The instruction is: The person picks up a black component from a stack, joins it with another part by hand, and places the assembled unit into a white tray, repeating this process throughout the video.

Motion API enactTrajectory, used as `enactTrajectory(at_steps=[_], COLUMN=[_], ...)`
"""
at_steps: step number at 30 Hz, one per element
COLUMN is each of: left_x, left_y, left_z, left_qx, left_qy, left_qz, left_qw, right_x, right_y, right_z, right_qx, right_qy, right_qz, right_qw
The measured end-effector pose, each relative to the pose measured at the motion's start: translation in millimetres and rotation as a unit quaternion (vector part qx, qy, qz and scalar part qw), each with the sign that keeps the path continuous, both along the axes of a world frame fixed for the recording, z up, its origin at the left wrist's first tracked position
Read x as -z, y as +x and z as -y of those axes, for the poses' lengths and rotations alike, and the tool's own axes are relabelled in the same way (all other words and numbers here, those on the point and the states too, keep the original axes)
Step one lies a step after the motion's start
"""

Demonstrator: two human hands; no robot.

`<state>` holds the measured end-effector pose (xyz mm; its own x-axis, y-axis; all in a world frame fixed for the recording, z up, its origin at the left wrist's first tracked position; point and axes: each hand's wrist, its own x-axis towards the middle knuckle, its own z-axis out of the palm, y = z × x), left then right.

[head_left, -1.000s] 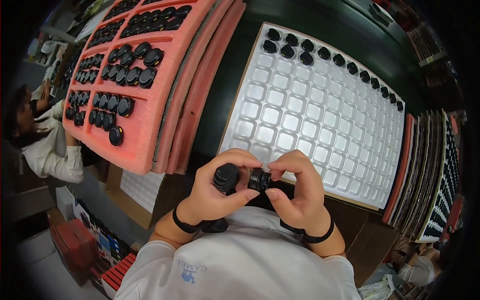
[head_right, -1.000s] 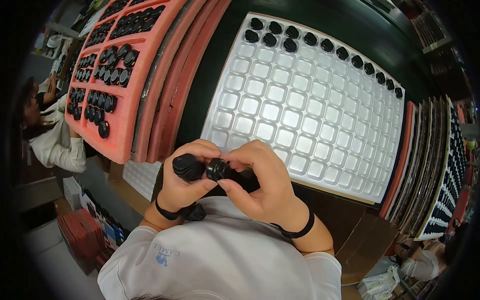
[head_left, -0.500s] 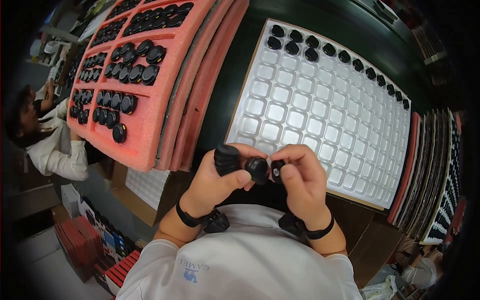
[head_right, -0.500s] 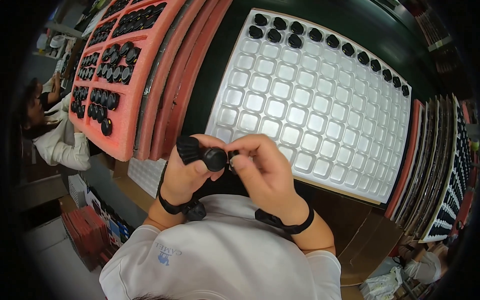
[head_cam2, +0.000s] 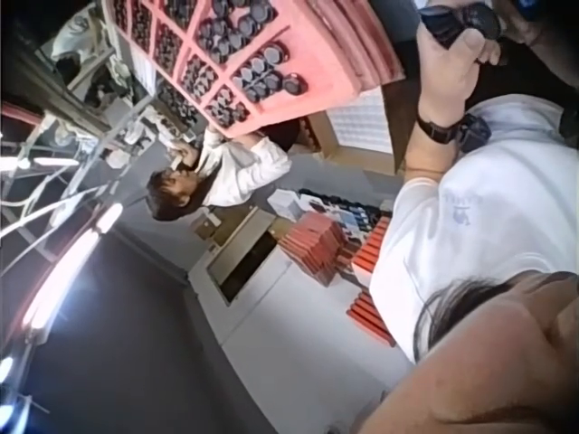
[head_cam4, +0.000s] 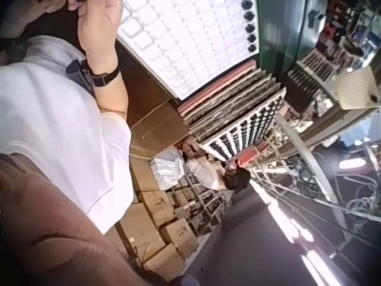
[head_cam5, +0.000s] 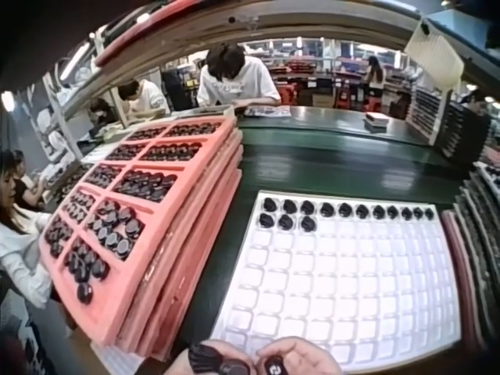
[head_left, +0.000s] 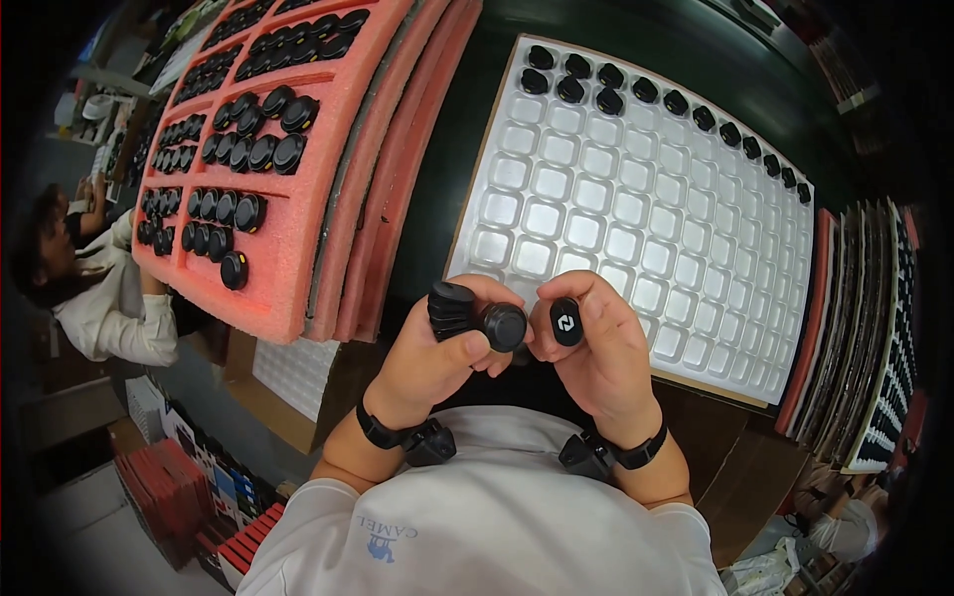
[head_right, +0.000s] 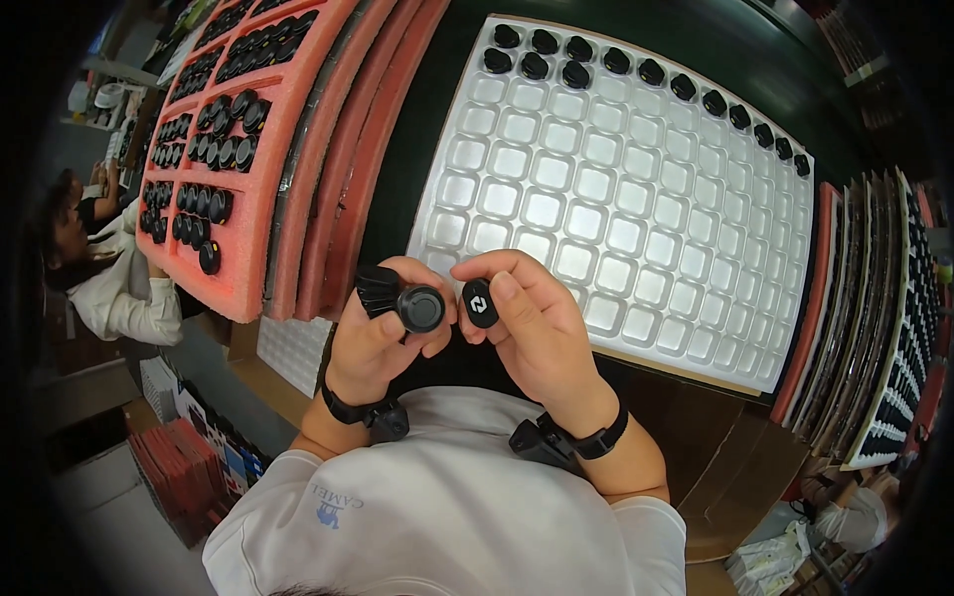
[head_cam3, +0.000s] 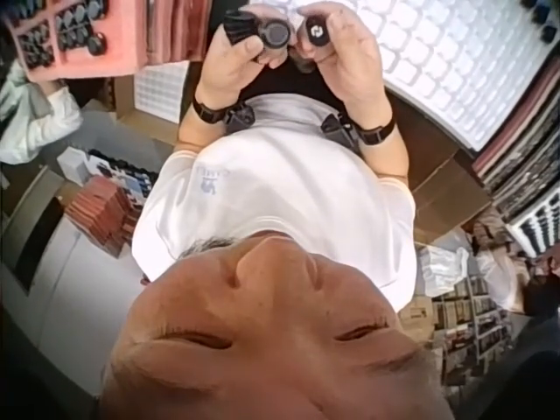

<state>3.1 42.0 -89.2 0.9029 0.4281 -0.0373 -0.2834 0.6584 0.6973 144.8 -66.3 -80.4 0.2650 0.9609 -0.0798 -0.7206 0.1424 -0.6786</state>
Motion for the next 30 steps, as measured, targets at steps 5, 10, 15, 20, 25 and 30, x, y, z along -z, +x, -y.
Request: enactTrajectory(at_steps=[5,10,15,20,25,30], left_x=[-3,-5,-6,-8,-11,-12], left_y=[0,1,3,1,2,2], left_z=[4,6,9,8,8,10], left_qx=[-0.096,-0.130,-0.154,-0.116,-0.122,-0.130], left_qy=[0.202,0.299,0.393,0.321,0.387,0.406], left_qz=[-0.071,-0.061,-0.051,-0.044,-0.046,-0.053], left_qw=[0.972,0.944,0.905,0.939,0.913,0.903], right_x=[-2,-4,-4,-6,0,3], right_y=[3,0,-2,-5,-6,-5], right_z=[3,2,-5,-3,-3,-2], right_qx=[0.047,0.091,0.110,0.068,0.110,0.094], right_qy=[0.023,0.033,0.045,0.026,0.059,0.055], right_qz=[0.195,0.362,0.521,0.187,0.330,0.357], right_qw=[0.979,0.927,0.845,0.980,0.935,0.927])
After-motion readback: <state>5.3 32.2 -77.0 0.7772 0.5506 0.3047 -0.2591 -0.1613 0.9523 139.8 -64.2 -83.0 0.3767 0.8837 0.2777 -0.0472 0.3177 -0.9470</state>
